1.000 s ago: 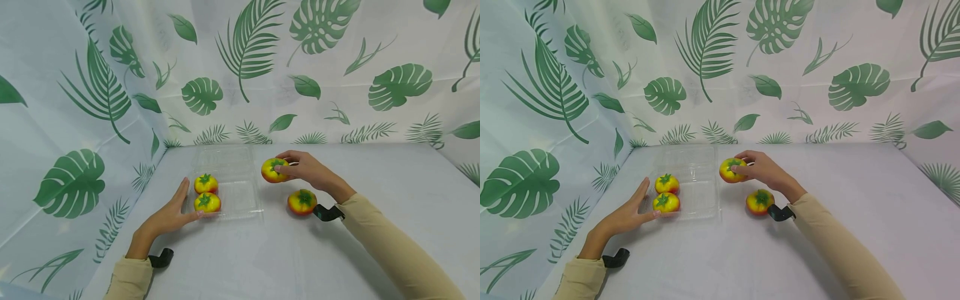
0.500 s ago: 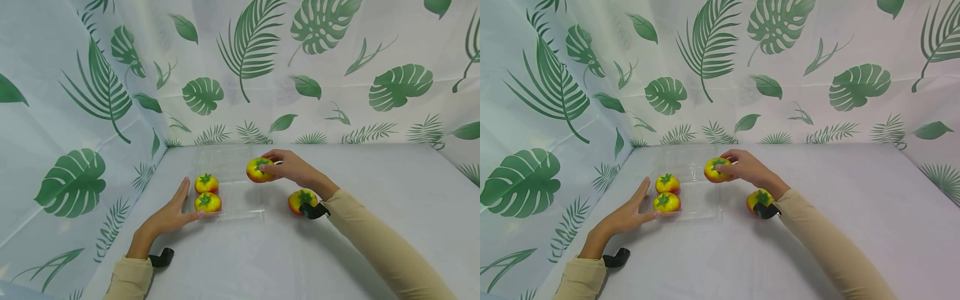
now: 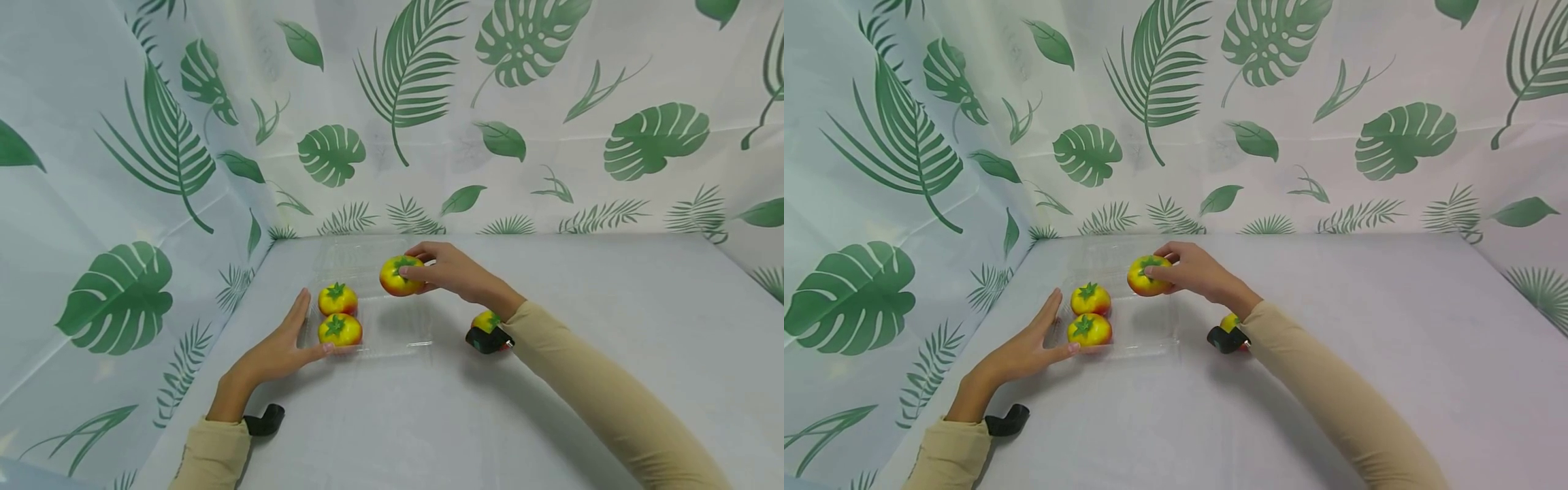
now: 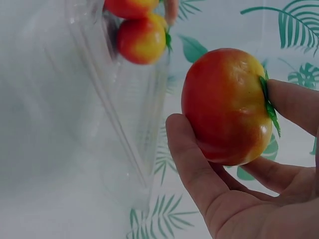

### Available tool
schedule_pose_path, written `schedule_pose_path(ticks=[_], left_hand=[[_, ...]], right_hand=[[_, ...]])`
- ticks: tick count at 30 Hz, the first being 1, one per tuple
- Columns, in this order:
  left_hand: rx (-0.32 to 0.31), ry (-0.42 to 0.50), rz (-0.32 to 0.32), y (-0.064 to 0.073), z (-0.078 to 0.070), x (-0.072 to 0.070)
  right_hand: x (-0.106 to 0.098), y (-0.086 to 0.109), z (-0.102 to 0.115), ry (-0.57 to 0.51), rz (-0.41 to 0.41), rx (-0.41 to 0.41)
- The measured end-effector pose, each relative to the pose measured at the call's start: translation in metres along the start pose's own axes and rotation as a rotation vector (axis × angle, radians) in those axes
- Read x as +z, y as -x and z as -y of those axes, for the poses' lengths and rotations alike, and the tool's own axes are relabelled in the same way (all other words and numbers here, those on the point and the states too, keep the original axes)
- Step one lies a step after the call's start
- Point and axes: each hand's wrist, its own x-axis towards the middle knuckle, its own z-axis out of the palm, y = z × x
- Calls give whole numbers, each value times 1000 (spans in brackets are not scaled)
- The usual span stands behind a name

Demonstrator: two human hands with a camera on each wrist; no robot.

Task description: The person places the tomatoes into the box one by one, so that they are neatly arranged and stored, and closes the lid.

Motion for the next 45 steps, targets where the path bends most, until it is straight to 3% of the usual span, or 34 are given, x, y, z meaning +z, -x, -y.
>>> schedule_pose_path(ticks=[20, 45], left_hand=[[-4, 2, 7, 0, 1, -2], [22, 21, 4, 0, 1, -2]], right_hand=[[30, -29, 12, 27, 22, 54], [51, -49, 2, 280, 40, 136]])
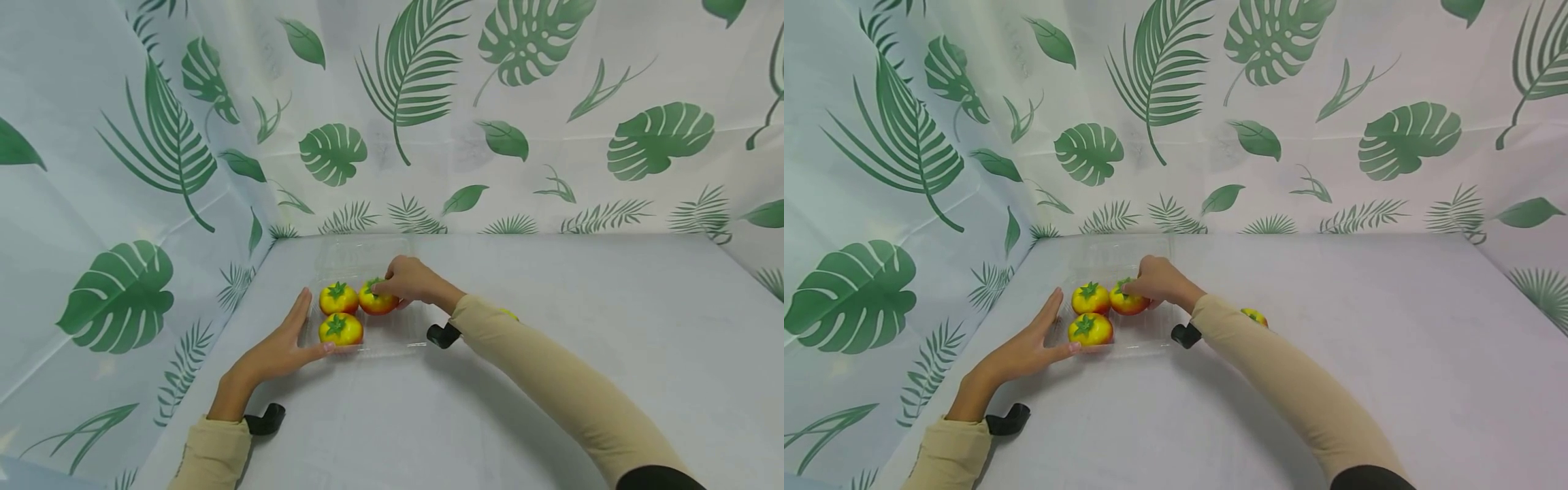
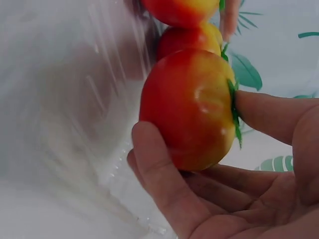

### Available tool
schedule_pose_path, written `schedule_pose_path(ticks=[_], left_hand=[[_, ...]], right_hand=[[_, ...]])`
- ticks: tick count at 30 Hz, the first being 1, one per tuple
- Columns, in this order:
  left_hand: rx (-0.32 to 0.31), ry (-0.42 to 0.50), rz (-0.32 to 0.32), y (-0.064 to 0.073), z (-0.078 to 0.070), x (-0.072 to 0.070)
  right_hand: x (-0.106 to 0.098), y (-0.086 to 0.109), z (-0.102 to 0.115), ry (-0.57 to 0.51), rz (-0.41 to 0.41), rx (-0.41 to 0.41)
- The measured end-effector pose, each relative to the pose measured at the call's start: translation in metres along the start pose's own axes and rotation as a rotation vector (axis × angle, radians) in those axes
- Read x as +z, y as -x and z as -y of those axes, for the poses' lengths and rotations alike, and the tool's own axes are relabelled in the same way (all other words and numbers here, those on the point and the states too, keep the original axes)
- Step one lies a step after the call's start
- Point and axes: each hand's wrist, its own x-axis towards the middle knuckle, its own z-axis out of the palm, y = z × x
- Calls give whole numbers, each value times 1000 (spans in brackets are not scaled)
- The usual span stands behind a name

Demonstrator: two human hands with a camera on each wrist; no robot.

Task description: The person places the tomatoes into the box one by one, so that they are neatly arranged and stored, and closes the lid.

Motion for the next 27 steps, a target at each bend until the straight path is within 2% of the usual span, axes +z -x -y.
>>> schedule_pose_path(ticks=[17, 27], left_hand=[[-4, -23, -4, 0, -2, 1], [-10, -21, -11, -1, 1, 3]], right_hand=[[3, -6, 0, 107, -24, 83], [3, -7, 1, 110, -24, 112]])
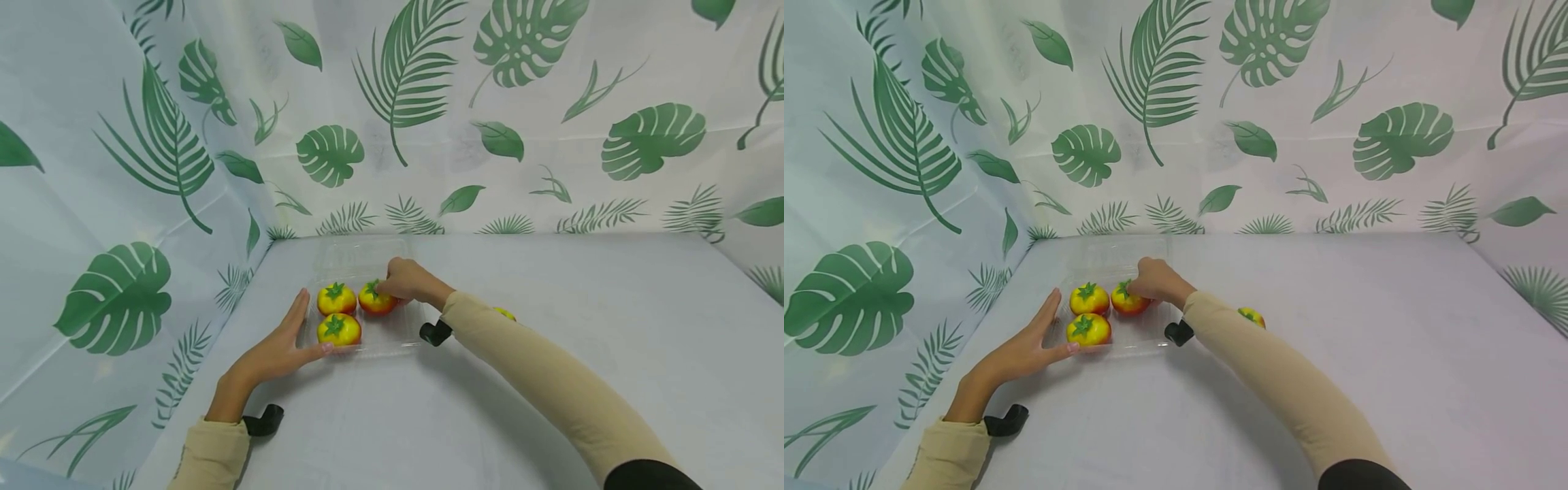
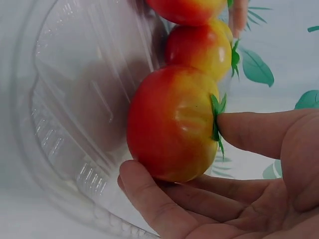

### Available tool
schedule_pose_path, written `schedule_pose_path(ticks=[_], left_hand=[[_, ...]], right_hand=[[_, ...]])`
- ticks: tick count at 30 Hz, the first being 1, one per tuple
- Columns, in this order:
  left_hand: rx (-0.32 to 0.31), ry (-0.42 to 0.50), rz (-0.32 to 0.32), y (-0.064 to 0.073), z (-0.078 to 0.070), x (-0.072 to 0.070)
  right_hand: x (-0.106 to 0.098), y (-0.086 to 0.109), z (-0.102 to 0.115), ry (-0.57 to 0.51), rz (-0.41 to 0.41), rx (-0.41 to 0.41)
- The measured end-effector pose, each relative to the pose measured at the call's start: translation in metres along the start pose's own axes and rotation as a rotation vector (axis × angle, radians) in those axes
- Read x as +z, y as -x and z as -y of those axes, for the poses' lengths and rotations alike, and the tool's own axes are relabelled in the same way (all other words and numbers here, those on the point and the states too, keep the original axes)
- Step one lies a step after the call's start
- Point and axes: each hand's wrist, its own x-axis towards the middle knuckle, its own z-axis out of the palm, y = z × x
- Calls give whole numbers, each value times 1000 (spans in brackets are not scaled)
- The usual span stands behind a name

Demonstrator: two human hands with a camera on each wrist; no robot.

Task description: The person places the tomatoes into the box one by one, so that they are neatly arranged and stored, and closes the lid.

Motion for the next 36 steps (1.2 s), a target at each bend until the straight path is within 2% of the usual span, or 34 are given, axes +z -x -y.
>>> schedule_pose_path(ticks=[21, 31, 36], left_hand=[[-5, 4, 8, 1, -5, 0], [1, -10, -2, 2, -5, -1], [-5, 0, -3, 2, -4, 0]], right_hand=[[-6, 10, 3, 11, -26, -6], [-22, 22, -2, -84, -3, -82], [-28, 29, -9, -138, 23, -154]])
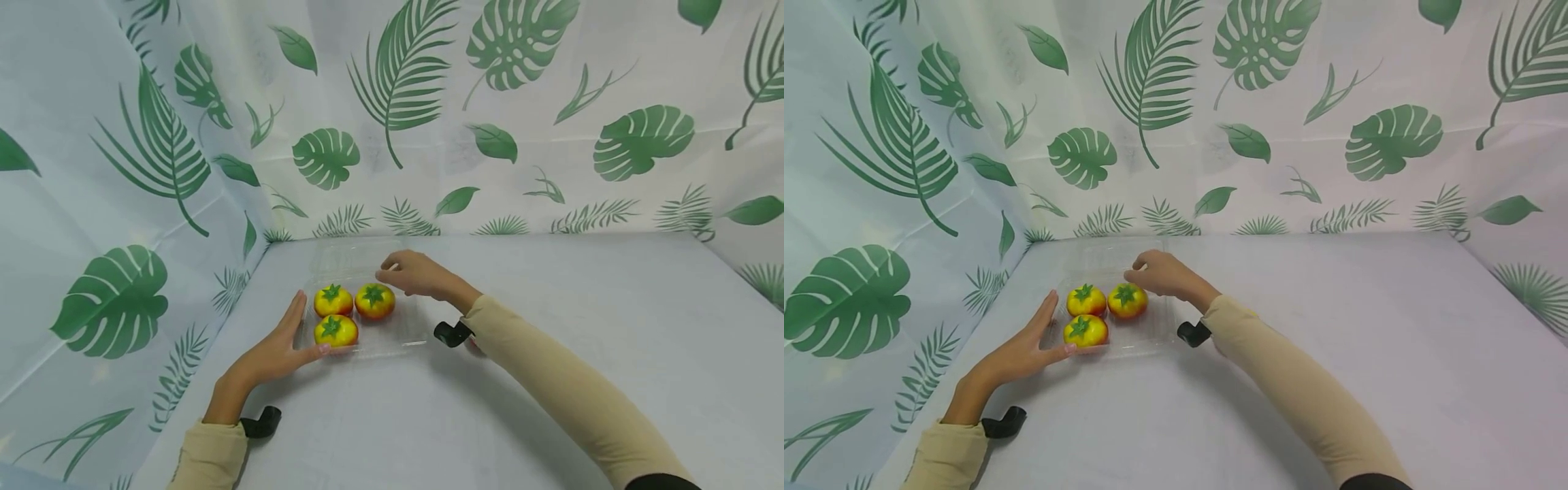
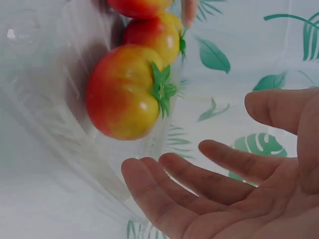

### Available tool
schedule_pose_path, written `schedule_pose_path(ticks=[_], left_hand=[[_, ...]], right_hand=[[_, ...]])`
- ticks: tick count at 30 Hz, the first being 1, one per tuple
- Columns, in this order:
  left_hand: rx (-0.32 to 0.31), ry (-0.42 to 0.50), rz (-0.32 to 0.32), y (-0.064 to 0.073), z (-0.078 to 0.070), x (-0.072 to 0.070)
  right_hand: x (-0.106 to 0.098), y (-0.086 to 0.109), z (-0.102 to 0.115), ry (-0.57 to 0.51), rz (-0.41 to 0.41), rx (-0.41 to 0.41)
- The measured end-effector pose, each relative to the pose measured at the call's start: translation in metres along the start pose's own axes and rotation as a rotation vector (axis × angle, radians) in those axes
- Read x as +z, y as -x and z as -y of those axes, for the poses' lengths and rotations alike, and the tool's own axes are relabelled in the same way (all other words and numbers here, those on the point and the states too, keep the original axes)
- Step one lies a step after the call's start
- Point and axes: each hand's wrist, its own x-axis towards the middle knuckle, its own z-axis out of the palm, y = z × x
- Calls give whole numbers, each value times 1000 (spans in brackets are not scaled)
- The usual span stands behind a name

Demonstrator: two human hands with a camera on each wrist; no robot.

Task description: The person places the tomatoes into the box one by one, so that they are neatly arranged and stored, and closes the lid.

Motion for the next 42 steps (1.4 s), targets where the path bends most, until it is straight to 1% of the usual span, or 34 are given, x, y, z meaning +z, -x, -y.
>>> schedule_pose_path(ticks=[3, 11, 17, 19, 27, 32, 35, 42], left_hand=[[-3, 1, 5, 0, -1, 0], [8, -14, -1, 1, 1, 0], [15, -1, 1, 2, 2, 0], [12, -1, 3, 2, 2, 0], [3, 1, 1, 2, 1, 1], [-1, -13, 5, 2, 0, 1], [4, -17, 5, 1, -1, 0], [25, 2, 3, 1, 1, 0]], right_hand=[[-1, 7, -4, -27, 7, -42], [-1, 29, -13, -93, 47, -101], [-3, 44, -21, -43, 57, -172], [-4, 48, -24, -30, 59, -183], [-10, 64, -39, -29, 71, -195], [-17, 72, -49, -15, 51, -170], [-21, 76, -56, -4, 50, -152], [-30, 88, -70, 38, 39, -147]])
